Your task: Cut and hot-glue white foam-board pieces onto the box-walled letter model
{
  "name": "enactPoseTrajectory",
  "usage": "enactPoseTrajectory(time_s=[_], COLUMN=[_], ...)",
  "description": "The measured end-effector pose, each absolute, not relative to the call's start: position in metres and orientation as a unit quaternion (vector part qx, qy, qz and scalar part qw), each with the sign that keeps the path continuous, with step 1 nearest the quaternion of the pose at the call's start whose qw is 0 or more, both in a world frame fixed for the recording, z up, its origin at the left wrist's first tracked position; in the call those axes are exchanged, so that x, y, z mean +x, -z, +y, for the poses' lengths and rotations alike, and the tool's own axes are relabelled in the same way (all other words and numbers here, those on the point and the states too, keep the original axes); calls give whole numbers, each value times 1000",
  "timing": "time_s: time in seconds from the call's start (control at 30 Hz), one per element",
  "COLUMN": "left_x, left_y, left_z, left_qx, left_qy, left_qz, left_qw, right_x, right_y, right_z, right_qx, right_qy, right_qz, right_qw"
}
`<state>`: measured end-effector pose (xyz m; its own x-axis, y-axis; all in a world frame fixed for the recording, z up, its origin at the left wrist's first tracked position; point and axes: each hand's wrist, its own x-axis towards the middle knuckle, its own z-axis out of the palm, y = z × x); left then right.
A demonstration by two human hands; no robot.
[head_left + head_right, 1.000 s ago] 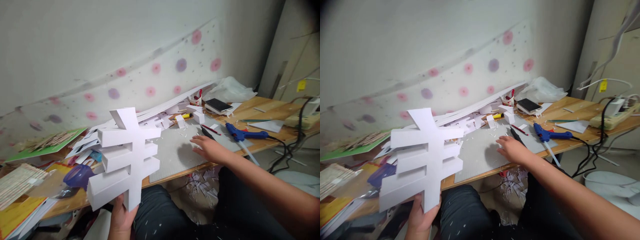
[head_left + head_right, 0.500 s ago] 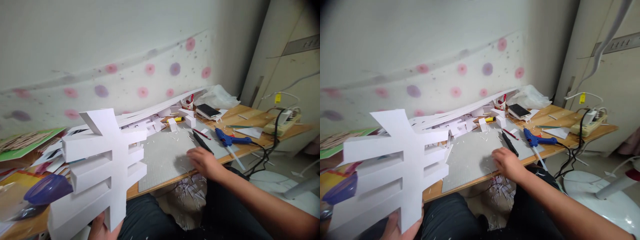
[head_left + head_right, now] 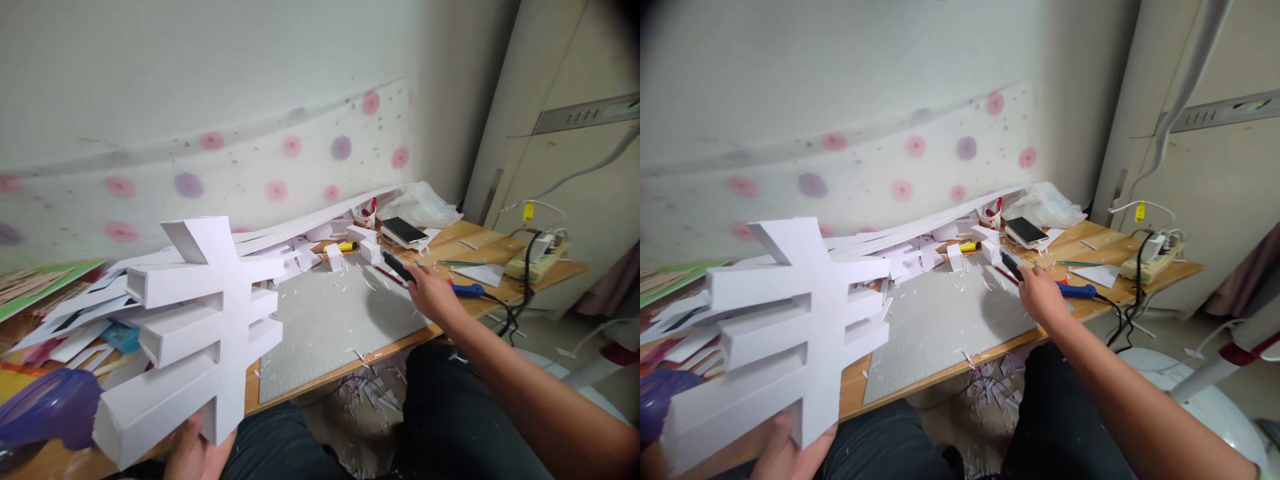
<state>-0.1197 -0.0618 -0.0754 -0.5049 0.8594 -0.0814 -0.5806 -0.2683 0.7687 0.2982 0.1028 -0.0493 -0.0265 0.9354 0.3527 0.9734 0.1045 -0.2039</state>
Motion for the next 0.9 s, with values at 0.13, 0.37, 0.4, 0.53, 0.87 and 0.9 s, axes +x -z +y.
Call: enactPoseTrajectory(time_s=[0.13, 0.37, 0.4, 0.53, 0.87, 0.9], left_x=[-121, -152, -155, -153, -161, -160], left_y=[73, 96, 99, 99, 105, 105], left_z=[-48, -31, -30, -28, -30, -29], left_qx=[180, 184, 181, 181, 193, 193], left_qy=[-772, -737, -735, -743, -740, -742], left_qz=[402, 407, 406, 387, 350, 347], left_qw=[458, 507, 512, 514, 541, 541], right_x=[303, 275, 269, 246, 266, 274], right_y=[35, 53, 60, 79, 69, 73], right_z=[142, 130, 124, 109, 61, 61], right_qx=[-688, -611, -590, -543, -426, -482], right_qy=[47, 31, 18, -34, -104, -78], right_qz=[-700, -769, -787, -825, -871, -843], right_qw=[187, 185, 178, 153, 220, 224])
